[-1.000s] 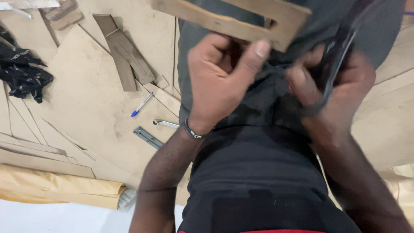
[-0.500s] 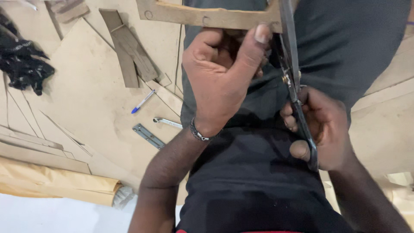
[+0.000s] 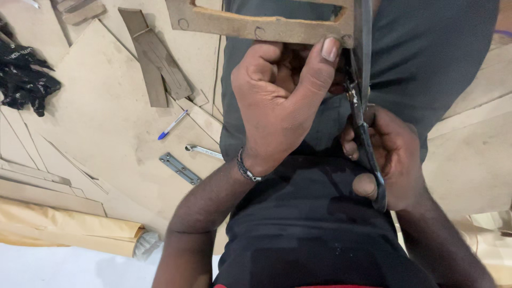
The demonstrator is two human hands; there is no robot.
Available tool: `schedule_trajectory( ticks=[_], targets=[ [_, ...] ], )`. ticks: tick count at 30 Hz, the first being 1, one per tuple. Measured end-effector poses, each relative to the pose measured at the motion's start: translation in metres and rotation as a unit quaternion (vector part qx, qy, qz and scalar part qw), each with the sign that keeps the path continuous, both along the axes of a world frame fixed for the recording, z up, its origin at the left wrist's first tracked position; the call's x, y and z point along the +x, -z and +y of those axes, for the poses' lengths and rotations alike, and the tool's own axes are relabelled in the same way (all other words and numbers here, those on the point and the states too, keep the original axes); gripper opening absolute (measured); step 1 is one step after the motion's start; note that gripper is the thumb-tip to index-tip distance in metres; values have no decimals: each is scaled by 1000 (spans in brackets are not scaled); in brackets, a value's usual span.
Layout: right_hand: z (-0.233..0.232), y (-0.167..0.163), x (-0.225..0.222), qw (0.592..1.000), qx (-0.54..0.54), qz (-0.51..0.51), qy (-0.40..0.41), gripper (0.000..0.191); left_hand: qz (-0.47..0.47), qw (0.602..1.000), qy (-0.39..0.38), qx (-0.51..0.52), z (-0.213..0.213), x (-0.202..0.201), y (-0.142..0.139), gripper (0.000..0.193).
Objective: The person uses shears to cut a rectangular piece of cardboard along a marked outline. They hold the cardboard in one hand and operate the shears with the other, trimming edges and cutting out a central rectangular slot. The person occasionally repositions the cardboard to continue cutting along the marked lines.
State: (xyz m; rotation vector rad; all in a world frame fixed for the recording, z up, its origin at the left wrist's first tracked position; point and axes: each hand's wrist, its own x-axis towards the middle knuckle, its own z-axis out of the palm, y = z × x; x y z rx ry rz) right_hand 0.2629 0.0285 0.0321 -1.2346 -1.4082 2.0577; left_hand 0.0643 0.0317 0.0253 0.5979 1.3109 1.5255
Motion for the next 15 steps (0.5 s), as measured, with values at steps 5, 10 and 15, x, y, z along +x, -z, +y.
schedule_trajectory(
  ticks=[5,10,15],
  targets=[
    [1,-3,-3,999,-21,37,18,88,41,999,20,-10,0,-2,-5,22],
    [-4,0,1,999,-37,19,30,84,-20,999,27,5,0,-3,-7,20],
    [-8,6,9,998,-41,27,41,77,-25,999,41,-7,-1,-3,-6,20]
  ],
)
